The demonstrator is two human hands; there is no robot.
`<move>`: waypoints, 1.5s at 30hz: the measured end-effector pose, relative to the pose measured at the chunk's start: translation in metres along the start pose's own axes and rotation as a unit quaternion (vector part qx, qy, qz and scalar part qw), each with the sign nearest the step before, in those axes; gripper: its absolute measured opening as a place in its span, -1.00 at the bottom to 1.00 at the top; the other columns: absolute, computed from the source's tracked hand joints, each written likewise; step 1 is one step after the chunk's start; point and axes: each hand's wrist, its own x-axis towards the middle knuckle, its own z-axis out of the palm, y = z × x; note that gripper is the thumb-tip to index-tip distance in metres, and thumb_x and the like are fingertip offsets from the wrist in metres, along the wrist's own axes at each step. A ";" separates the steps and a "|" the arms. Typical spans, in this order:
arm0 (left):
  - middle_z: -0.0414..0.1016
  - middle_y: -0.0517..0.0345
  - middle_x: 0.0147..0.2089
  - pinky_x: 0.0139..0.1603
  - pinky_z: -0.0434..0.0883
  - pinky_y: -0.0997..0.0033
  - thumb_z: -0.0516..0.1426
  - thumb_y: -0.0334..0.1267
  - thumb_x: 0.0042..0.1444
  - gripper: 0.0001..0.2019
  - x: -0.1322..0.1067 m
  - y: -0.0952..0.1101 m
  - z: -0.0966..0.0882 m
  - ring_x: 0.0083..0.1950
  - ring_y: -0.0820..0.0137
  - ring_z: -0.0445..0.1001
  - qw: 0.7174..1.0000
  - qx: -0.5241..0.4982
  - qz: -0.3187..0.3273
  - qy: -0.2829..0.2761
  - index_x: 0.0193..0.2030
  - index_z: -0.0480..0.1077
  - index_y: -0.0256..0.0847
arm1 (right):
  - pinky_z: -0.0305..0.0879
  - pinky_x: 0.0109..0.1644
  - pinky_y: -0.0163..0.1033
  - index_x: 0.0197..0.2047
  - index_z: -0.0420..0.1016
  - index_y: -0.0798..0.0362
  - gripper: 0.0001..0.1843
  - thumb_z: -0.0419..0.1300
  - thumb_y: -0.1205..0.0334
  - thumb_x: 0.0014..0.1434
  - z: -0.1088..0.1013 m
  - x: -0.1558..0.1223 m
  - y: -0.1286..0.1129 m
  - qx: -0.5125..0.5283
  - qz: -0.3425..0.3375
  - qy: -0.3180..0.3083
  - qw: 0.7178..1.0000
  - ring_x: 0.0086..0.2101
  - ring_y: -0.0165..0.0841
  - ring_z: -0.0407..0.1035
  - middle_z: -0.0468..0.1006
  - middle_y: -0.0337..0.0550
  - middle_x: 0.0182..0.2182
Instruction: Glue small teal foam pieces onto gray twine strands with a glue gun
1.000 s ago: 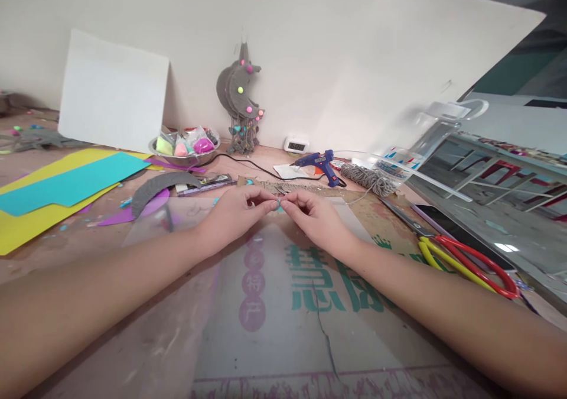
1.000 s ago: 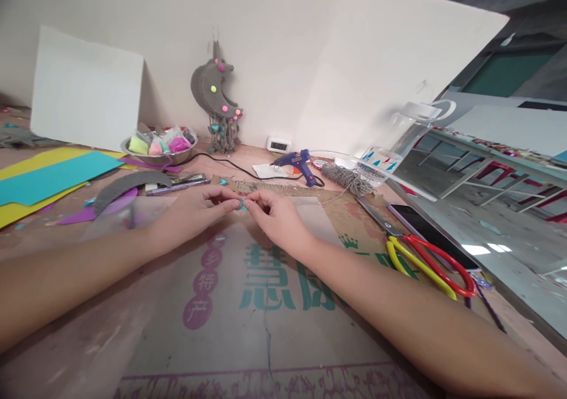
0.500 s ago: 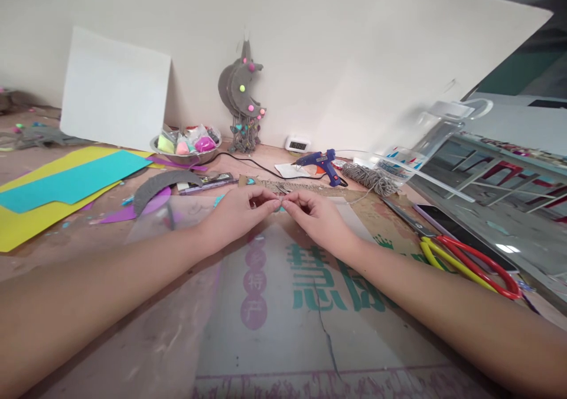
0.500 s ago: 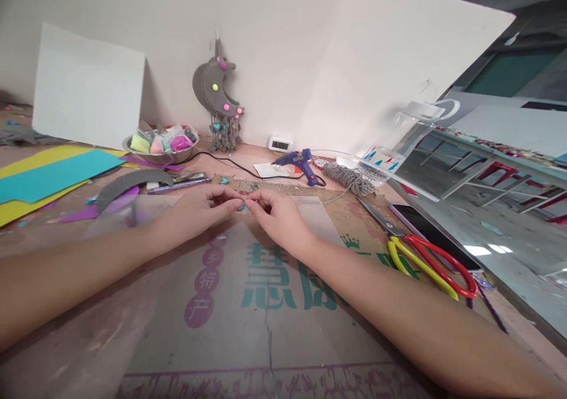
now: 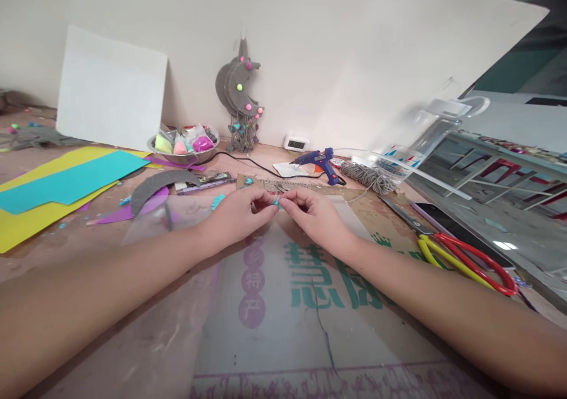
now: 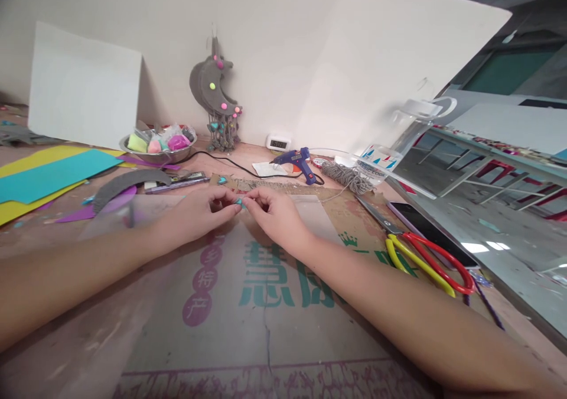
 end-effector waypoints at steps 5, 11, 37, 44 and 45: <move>0.52 0.18 -0.32 -0.36 0.28 0.44 -0.01 -0.15 0.11 -0.75 0.000 0.000 0.000 -0.32 0.38 0.42 1.000 0.008 0.012 -0.007 -0.28 0.43 -0.20 | 0.13 -0.39 -0.33 -0.31 0.42 0.08 -0.75 0.04 0.09 0.16 0.000 0.000 0.000 -0.005 -0.007 0.007 1.000 -0.46 -0.45 0.24 0.44 -0.22 -0.45; 0.50 0.18 -0.29 -0.30 0.27 0.44 -0.04 -0.07 0.16 -0.70 0.000 0.000 -0.002 -0.28 0.38 0.40 0.999 -0.008 0.035 0.009 -0.25 0.41 -0.20 | 0.04 -0.51 -0.35 -0.35 0.38 0.08 -0.76 0.06 0.08 0.14 -0.001 0.000 -0.002 0.014 0.011 0.026 0.999 -0.57 -0.50 0.13 0.32 -0.30 -0.57; 0.41 0.22 -0.43 -0.31 0.25 0.50 -0.11 -0.23 0.15 -0.71 0.003 -0.002 -0.005 -0.32 0.42 0.36 0.997 -0.034 -0.022 0.065 -0.43 0.36 -0.22 | 0.04 -0.46 -0.35 -0.30 0.43 0.09 -0.74 0.04 0.09 0.17 0.000 0.000 -0.001 0.003 0.003 0.009 1.000 -0.53 -0.48 0.12 0.34 -0.28 -0.53; 0.50 0.20 -0.38 -0.38 0.26 0.49 -0.01 -0.14 0.09 -0.73 0.003 -0.003 -0.004 -0.34 0.40 0.39 0.996 -0.064 -0.040 0.053 -0.40 0.45 -0.21 | 0.04 -0.46 -0.35 -0.27 0.43 0.09 -0.73 0.02 0.09 0.18 0.000 0.000 0.000 0.006 -0.005 0.004 1.000 -0.52 -0.48 0.13 0.38 -0.26 -0.50; 0.50 0.20 -0.39 -0.38 0.26 0.49 0.01 -0.14 0.08 -0.74 0.003 -0.004 -0.004 -0.35 0.41 0.39 0.995 -0.073 -0.039 0.052 -0.39 0.45 -0.21 | 0.05 -0.45 -0.35 -0.27 0.43 0.09 -0.73 0.02 0.09 0.18 -0.001 0.000 0.001 0.005 -0.005 0.004 1.000 -0.51 -0.48 0.15 0.40 -0.25 -0.48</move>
